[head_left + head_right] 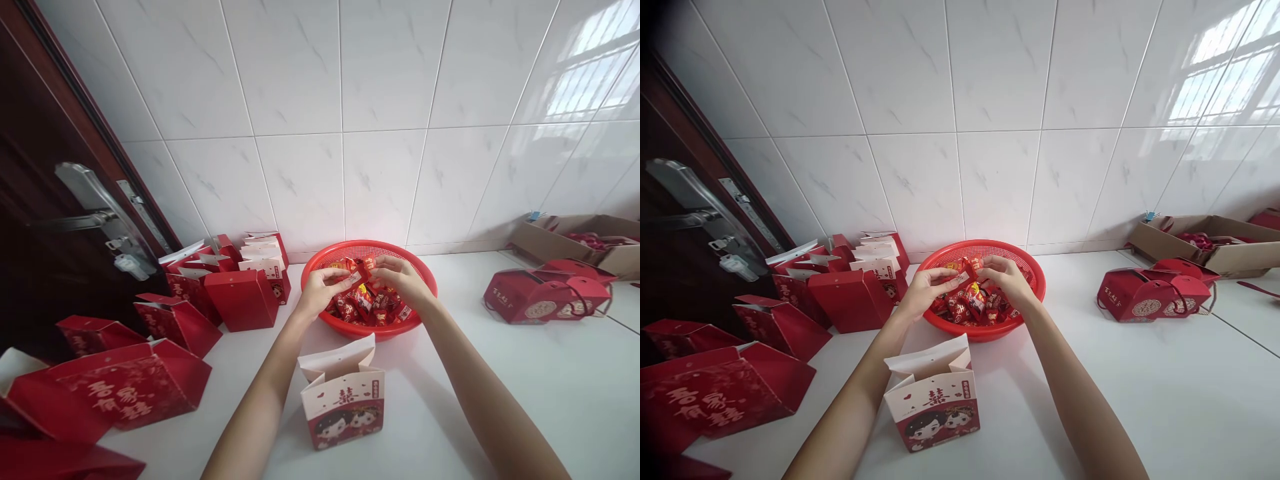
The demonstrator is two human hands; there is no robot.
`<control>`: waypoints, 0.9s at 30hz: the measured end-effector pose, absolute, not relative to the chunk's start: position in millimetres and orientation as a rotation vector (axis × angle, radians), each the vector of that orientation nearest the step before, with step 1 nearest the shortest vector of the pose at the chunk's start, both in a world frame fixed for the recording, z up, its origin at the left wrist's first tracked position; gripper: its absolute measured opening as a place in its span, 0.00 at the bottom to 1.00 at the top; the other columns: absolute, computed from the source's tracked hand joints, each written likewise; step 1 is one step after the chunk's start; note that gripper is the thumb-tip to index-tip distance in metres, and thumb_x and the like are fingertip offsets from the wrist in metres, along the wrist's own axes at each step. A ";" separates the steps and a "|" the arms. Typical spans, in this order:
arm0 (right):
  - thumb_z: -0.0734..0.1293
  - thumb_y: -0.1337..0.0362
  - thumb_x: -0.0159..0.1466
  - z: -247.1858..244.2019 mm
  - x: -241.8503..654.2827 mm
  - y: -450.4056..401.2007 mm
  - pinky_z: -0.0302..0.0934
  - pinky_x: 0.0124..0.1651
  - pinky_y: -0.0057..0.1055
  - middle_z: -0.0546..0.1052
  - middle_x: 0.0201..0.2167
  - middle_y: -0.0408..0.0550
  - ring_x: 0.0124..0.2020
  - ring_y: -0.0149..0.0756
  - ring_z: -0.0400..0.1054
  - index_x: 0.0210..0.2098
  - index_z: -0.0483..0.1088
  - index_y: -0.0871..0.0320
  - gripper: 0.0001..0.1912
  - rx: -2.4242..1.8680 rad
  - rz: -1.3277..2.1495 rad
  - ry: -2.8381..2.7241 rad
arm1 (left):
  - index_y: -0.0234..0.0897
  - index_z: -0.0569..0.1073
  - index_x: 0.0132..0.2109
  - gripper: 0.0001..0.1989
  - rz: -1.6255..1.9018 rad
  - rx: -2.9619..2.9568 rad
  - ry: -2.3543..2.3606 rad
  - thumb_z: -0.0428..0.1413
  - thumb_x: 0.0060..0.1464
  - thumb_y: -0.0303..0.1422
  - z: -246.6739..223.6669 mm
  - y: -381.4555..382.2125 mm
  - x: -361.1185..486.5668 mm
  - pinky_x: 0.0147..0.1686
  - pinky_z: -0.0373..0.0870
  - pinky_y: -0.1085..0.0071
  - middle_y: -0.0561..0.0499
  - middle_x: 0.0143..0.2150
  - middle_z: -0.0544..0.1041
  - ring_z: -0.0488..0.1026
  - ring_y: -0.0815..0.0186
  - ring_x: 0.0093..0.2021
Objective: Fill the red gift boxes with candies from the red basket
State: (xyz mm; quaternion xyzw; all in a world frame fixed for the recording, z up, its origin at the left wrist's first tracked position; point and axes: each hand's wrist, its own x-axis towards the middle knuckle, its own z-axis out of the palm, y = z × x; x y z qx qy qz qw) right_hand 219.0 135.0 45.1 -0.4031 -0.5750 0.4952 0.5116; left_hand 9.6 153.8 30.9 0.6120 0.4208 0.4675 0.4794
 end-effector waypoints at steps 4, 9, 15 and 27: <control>0.75 0.56 0.53 49.4 218.3 130.7 0.68 0.40 0.33 0.79 0.33 0.45 0.34 0.36 0.72 0.33 0.78 0.57 0.12 -0.984 1.215 -1.519 | 0.35 0.81 0.44 0.25 1.106 1.473 1.002 0.72 0.38 0.41 33.7 152.6 8.1 0.53 0.72 0.58 0.43 0.49 0.82 0.77 0.52 0.51; 0.77 0.58 0.51 48.6 218.9 131.2 0.69 0.39 0.32 0.81 0.31 0.47 0.32 0.36 0.75 0.32 0.80 0.59 0.13 -1.001 1.224 -1.434 | 0.36 0.82 0.45 0.24 1.081 1.414 0.985 0.71 0.39 0.41 37.6 151.0 8.0 0.54 0.70 0.59 0.44 0.47 0.83 0.77 0.53 0.52; 0.79 0.58 0.48 47.3 218.8 132.4 0.73 0.41 0.36 0.82 0.31 0.47 0.34 0.40 0.78 0.31 0.81 0.58 0.13 -0.935 1.256 -1.357 | 0.37 0.83 0.40 0.21 1.048 1.426 1.020 0.67 0.45 0.47 35.8 151.5 8.0 0.45 0.70 0.64 0.45 0.46 0.83 0.76 0.55 0.48; 0.81 0.59 0.46 49.7 218.7 132.6 0.74 0.43 0.36 0.84 0.32 0.49 0.34 0.40 0.79 0.32 0.82 0.59 0.16 -0.923 1.335 -1.310 | 0.36 0.80 0.32 0.18 1.105 1.405 0.939 0.67 0.45 0.47 35.8 150.2 7.5 0.36 0.68 0.71 0.50 0.33 0.79 0.73 0.65 0.35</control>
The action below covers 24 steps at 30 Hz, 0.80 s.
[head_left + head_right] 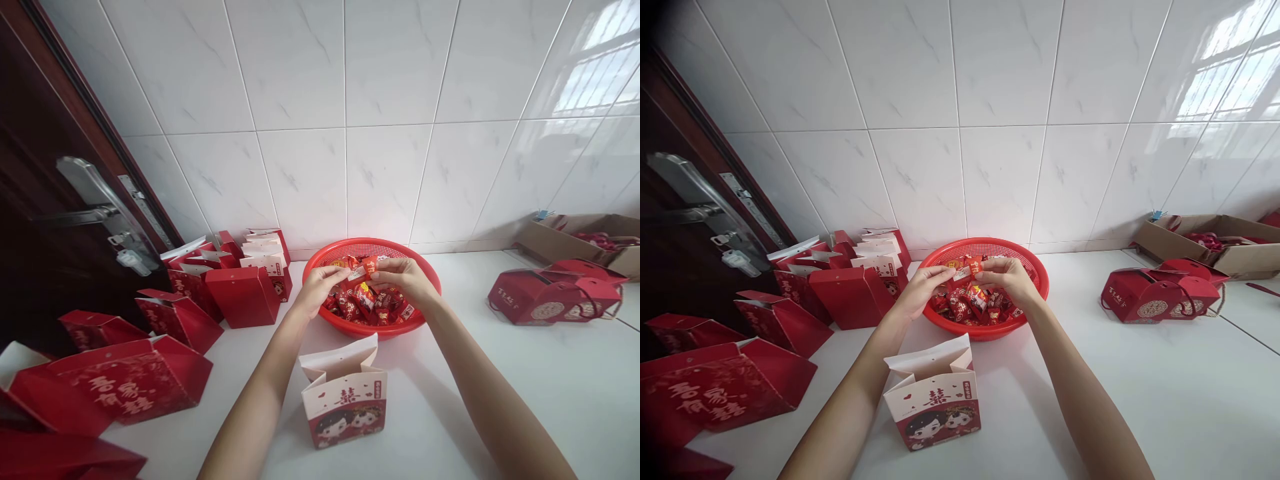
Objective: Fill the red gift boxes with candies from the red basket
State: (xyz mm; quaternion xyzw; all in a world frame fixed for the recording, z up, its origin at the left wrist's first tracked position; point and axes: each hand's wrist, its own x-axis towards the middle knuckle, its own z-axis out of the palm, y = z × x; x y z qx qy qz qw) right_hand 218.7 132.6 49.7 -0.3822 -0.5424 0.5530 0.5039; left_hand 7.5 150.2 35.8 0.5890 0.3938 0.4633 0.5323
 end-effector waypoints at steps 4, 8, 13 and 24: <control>0.82 0.59 0.45 47.5 220.0 134.7 0.74 0.42 0.34 0.84 0.33 0.48 0.32 0.39 0.79 0.32 0.82 0.58 0.16 -0.905 1.360 -1.305 | 0.36 0.78 0.34 0.22 1.075 1.410 0.908 0.67 0.45 0.52 37.1 148.4 8.1 0.31 0.69 0.71 0.52 0.32 0.77 0.73 0.68 0.29; 0.81 0.59 0.46 46.6 221.1 135.2 0.74 0.42 0.35 0.84 0.34 0.49 0.33 0.40 0.79 0.33 0.82 0.57 0.16 -0.890 1.336 -1.339 | 0.36 0.78 0.37 0.27 1.014 1.365 0.928 0.67 0.41 0.55 41.0 147.0 8.1 0.27 0.70 0.71 0.52 0.32 0.77 0.75 0.67 0.25; 0.80 0.60 0.47 47.7 219.5 133.6 0.73 0.43 0.34 0.83 0.35 0.49 0.36 0.40 0.79 0.34 0.82 0.58 0.15 -0.899 1.311 -1.344 | 0.36 0.78 0.36 0.23 1.021 1.315 0.899 0.69 0.40 0.50 42.5 149.6 6.1 0.28 0.71 0.70 0.51 0.36 0.77 0.73 0.70 0.24; 0.80 0.61 0.47 45.5 219.7 135.9 0.72 0.38 0.33 0.81 0.32 0.44 0.32 0.40 0.79 0.32 0.77 0.58 0.15 -0.876 1.337 -1.278 | 0.36 0.80 0.35 0.20 1.091 1.261 0.871 0.69 0.43 0.48 39.9 149.2 5.3 0.29 0.70 0.72 0.51 0.38 0.78 0.71 0.72 0.26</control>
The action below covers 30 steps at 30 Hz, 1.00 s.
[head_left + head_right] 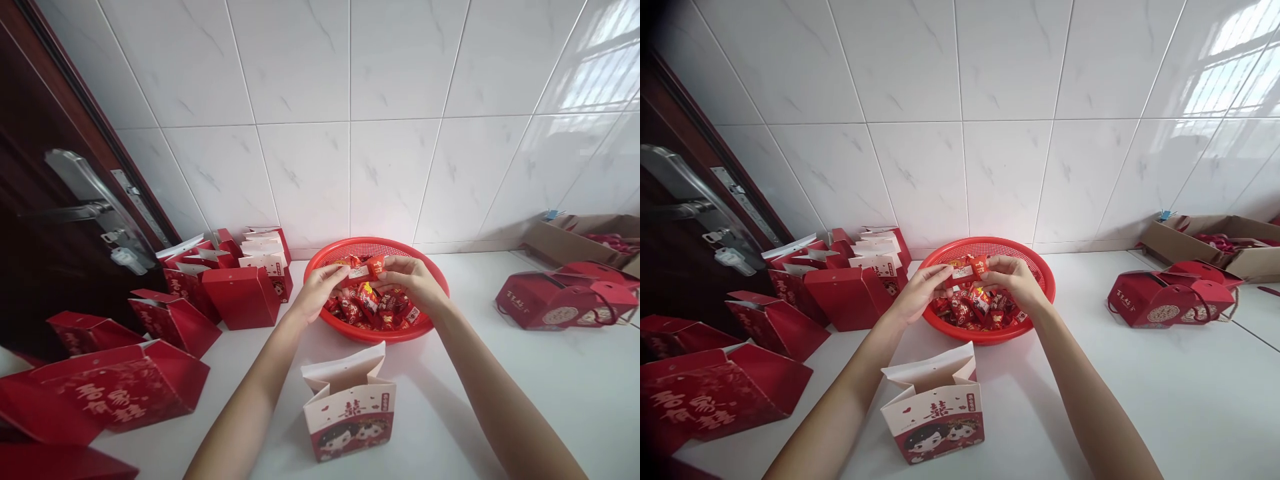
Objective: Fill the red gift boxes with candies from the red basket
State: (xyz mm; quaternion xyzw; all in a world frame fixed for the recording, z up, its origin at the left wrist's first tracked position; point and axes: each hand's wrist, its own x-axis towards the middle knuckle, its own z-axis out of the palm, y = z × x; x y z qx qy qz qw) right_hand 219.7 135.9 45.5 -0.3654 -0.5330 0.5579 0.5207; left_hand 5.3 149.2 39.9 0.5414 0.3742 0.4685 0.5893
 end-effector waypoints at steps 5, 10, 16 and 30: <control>0.79 0.63 0.47 45.1 220.5 138.0 0.72 0.35 0.32 0.79 0.25 0.41 0.27 0.38 0.78 0.31 0.74 0.57 0.15 -0.859 1.304 -1.204 | 0.36 0.82 0.35 0.20 1.128 1.234 0.865 0.70 0.41 0.47 40.6 148.4 6.6 0.28 0.69 0.73 0.49 0.38 0.81 0.71 0.72 0.26; 0.77 0.64 0.47 41.9 222.4 142.4 0.67 0.28 0.26 0.78 0.20 0.41 0.23 0.33 0.75 0.31 0.73 0.57 0.13 -0.859 1.251 -1.149 | 0.36 0.82 0.34 0.20 1.134 1.213 0.881 0.70 0.39 0.47 39.5 148.4 6.7 0.29 0.70 0.74 0.50 0.37 0.81 0.72 0.71 0.28; 0.77 0.62 0.47 39.6 223.0 144.4 0.67 0.28 0.26 0.78 0.20 0.43 0.22 0.34 0.74 0.32 0.73 0.57 0.15 -0.926 1.239 -1.125 | 0.36 0.82 0.34 0.19 1.135 1.226 0.873 0.70 0.41 0.47 39.1 148.3 6.6 0.28 0.70 0.73 0.49 0.38 0.81 0.72 0.71 0.27; 0.76 0.62 0.53 48.3 215.6 133.9 0.74 0.34 0.35 0.80 0.29 0.46 0.26 0.37 0.76 0.40 0.77 0.57 0.14 -1.063 1.181 -1.351 | 0.37 0.84 0.31 0.14 1.251 1.207 0.886 0.71 0.35 0.39 37.1 152.1 4.0 0.49 0.72 0.61 0.44 0.38 0.84 0.77 0.58 0.44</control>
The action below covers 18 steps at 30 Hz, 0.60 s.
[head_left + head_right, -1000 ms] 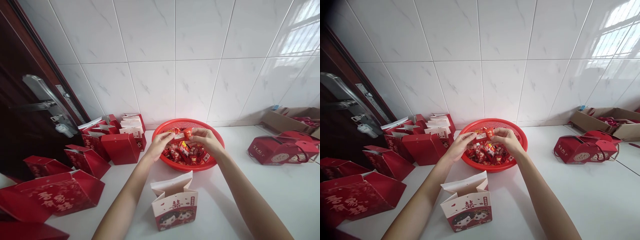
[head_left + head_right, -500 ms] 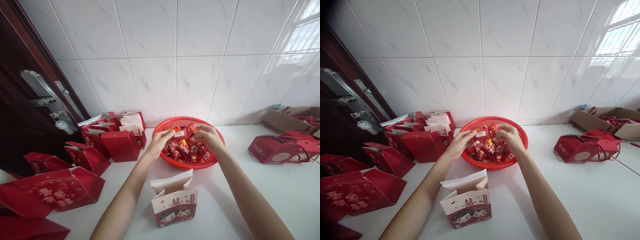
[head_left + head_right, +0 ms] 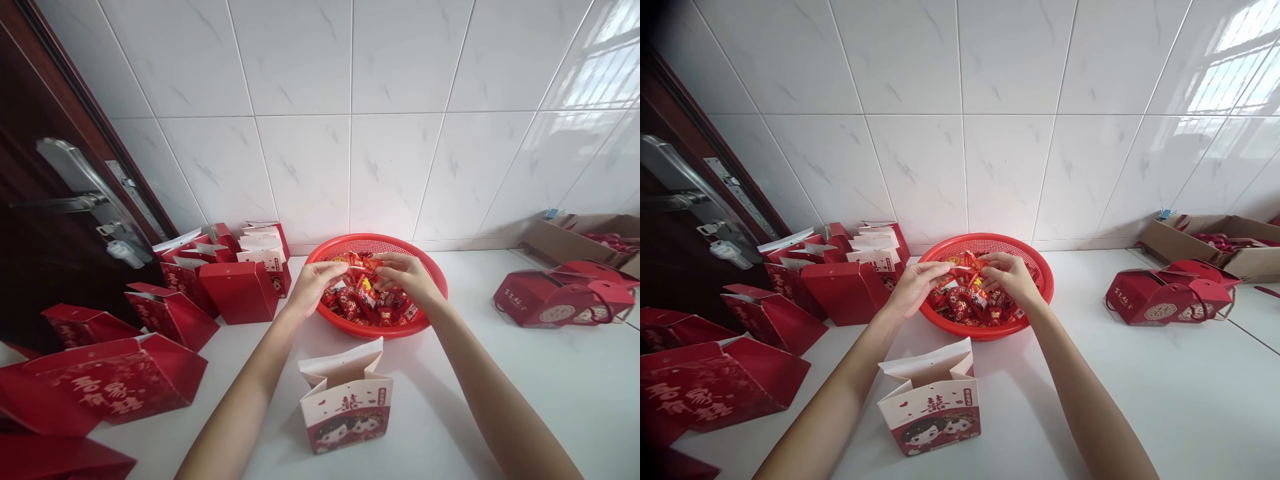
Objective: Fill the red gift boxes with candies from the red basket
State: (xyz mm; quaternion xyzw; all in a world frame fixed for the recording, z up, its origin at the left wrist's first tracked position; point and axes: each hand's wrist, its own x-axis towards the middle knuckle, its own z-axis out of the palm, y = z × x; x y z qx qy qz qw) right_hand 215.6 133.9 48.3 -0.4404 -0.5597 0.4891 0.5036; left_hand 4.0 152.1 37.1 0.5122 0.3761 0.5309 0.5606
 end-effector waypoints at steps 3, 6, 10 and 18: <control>0.76 0.61 0.54 48.6 215.5 133.0 0.74 0.35 0.35 0.80 0.31 0.47 0.28 0.38 0.77 0.38 0.76 0.58 0.13 -1.064 1.183 -1.376 | 0.36 0.83 0.33 0.16 1.247 1.239 0.916 0.72 0.35 0.38 34.7 152.1 3.5 0.47 0.73 0.62 0.44 0.39 0.83 0.77 0.58 0.44; 0.76 0.62 0.54 48.4 215.5 133.5 0.75 0.36 0.34 0.80 0.31 0.47 0.29 0.37 0.78 0.37 0.75 0.57 0.12 -1.079 1.191 -1.354 | 0.36 0.82 0.33 0.15 1.228 1.269 0.925 0.72 0.34 0.36 33.2 152.2 2.8 0.44 0.73 0.64 0.45 0.41 0.82 0.77 0.60 0.43; 0.75 0.62 0.55 47.9 215.6 134.5 0.74 0.33 0.32 0.80 0.31 0.47 0.27 0.36 0.77 0.35 0.74 0.57 0.10 -1.106 1.188 -1.317 | 0.35 0.81 0.31 0.14 1.234 1.316 0.919 0.72 0.33 0.34 32.6 152.4 2.5 0.41 0.73 0.66 0.49 0.35 0.80 0.76 0.63 0.39; 0.74 0.58 0.58 49.9 215.5 132.1 0.73 0.30 0.30 0.80 0.27 0.47 0.26 0.35 0.77 0.34 0.74 0.58 0.11 -1.087 1.264 -1.431 | 0.36 0.83 0.35 0.16 1.208 1.341 0.921 0.71 0.35 0.34 32.1 151.5 4.5 0.45 0.73 0.65 0.47 0.40 0.82 0.76 0.62 0.40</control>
